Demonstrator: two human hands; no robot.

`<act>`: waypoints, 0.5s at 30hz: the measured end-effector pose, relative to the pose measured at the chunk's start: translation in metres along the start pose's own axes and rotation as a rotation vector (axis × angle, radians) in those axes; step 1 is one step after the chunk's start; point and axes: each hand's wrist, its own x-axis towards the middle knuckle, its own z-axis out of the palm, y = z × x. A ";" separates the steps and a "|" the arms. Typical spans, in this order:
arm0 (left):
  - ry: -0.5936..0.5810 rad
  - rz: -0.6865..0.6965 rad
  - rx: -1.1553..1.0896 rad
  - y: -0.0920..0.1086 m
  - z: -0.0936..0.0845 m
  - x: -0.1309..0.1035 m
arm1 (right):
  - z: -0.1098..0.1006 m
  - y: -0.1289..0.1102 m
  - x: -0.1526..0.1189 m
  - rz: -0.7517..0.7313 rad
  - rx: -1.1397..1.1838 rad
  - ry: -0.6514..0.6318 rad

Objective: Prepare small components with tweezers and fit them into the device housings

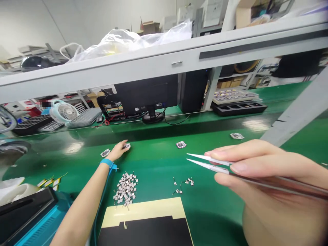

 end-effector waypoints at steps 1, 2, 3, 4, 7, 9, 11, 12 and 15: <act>0.017 0.031 -0.019 0.017 -0.007 -0.005 | 0.002 0.001 0.000 -0.010 -0.009 0.003; 0.041 0.065 -0.038 0.038 -0.014 -0.013 | 0.004 0.002 0.000 -0.006 -0.010 -0.007; 0.070 0.115 -0.068 0.061 -0.021 -0.024 | 0.006 0.003 0.001 0.016 0.003 -0.036; 0.120 0.215 -0.149 0.085 -0.027 -0.038 | 0.009 0.004 0.000 0.049 0.029 -0.083; 0.138 0.487 -0.235 0.150 -0.042 -0.087 | 0.017 0.006 -0.002 0.103 0.138 -0.262; 0.117 0.647 -0.266 0.177 -0.048 -0.115 | 0.022 0.006 -0.004 0.089 0.167 -0.344; 0.108 0.720 -0.331 0.190 -0.050 -0.133 | 0.026 0.006 -0.006 0.079 0.167 -0.391; 0.117 0.725 -0.368 0.192 -0.050 -0.139 | 0.027 0.007 -0.007 0.087 0.161 -0.409; 0.165 0.675 -0.437 0.193 -0.049 -0.145 | 0.026 0.009 -0.008 0.129 0.142 -0.439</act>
